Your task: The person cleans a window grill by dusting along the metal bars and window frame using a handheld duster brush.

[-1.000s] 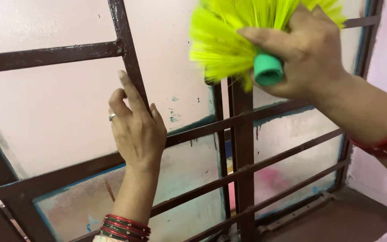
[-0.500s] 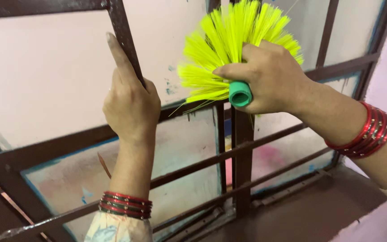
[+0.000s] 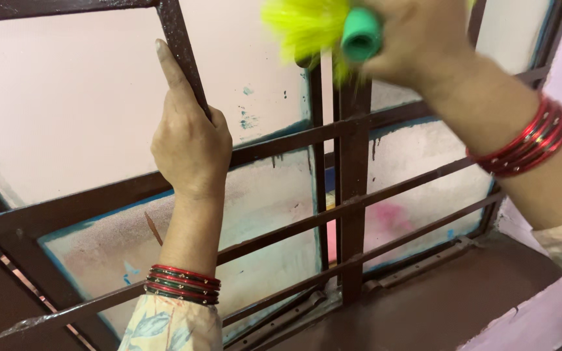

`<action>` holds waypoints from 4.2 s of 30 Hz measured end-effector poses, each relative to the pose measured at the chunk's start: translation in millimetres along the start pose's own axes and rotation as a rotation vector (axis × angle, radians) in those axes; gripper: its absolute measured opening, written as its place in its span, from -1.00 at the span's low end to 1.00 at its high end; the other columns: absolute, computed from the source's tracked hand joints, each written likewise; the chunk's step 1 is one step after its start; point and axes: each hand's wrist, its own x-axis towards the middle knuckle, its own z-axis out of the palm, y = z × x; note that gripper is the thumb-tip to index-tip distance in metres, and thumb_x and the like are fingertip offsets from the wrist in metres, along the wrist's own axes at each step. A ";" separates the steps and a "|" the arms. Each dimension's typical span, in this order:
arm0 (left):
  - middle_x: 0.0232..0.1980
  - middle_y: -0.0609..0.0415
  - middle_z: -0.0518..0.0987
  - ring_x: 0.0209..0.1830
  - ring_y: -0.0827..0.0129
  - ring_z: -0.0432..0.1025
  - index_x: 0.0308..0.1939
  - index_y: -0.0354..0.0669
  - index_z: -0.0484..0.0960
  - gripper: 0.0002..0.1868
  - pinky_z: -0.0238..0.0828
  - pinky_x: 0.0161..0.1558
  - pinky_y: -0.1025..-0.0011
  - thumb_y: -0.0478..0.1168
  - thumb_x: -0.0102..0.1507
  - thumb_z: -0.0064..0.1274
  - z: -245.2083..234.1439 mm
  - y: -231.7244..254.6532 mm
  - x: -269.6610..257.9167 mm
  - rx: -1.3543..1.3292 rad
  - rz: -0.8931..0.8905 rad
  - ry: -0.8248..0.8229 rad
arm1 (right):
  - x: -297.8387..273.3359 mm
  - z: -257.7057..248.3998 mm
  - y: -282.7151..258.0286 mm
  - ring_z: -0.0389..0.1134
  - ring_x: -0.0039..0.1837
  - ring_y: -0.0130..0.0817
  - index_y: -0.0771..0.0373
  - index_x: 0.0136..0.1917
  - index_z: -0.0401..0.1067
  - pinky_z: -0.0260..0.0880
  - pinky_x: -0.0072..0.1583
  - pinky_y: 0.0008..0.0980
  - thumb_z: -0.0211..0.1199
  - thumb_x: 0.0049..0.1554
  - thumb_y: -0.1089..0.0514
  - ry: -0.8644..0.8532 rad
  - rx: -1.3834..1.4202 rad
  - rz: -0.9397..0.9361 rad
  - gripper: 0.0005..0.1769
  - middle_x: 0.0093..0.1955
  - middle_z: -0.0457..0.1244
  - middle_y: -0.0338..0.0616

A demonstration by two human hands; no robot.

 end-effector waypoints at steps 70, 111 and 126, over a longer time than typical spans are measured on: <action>-0.17 0.10 0.44 -0.09 0.14 0.39 -0.18 -0.08 0.51 -0.65 -0.16 0.57 -0.03 -0.01 0.25 0.35 -1.0 42.4 -66.2 -0.040 0.173 -0.153 | -117.9 -74.0 -122.8 0.18 -0.28 -0.13 -0.08 0.18 0.61 0.20 -0.21 -0.12 0.43 -0.16 -0.11 -0.339 0.298 0.269 -0.41 -0.35 0.10 -0.08; -0.17 0.09 0.46 -0.05 0.15 0.42 -0.17 -0.09 0.54 -0.67 -0.15 0.55 -0.04 -0.03 0.21 0.34 0.0 43.9 -67.0 -0.013 0.149 -0.158 | -137.0 -24.3 -146.6 0.22 -0.24 -0.12 -0.17 0.28 0.57 0.28 -0.14 -0.15 0.38 0.00 -0.01 -0.203 0.157 0.290 -0.47 -0.18 0.25 0.00; -0.16 0.09 0.45 -0.05 0.14 0.40 -0.17 -0.09 0.53 -0.64 -0.16 0.55 -0.03 -0.01 0.21 0.36 -0.5 43.4 -65.1 -0.024 0.142 -0.165 | -118.0 -75.8 -122.3 0.14 -0.14 -0.08 0.08 0.29 0.53 0.15 -0.05 -0.12 0.51 0.05 -0.05 0.035 0.118 0.352 -0.44 -0.16 0.19 -0.06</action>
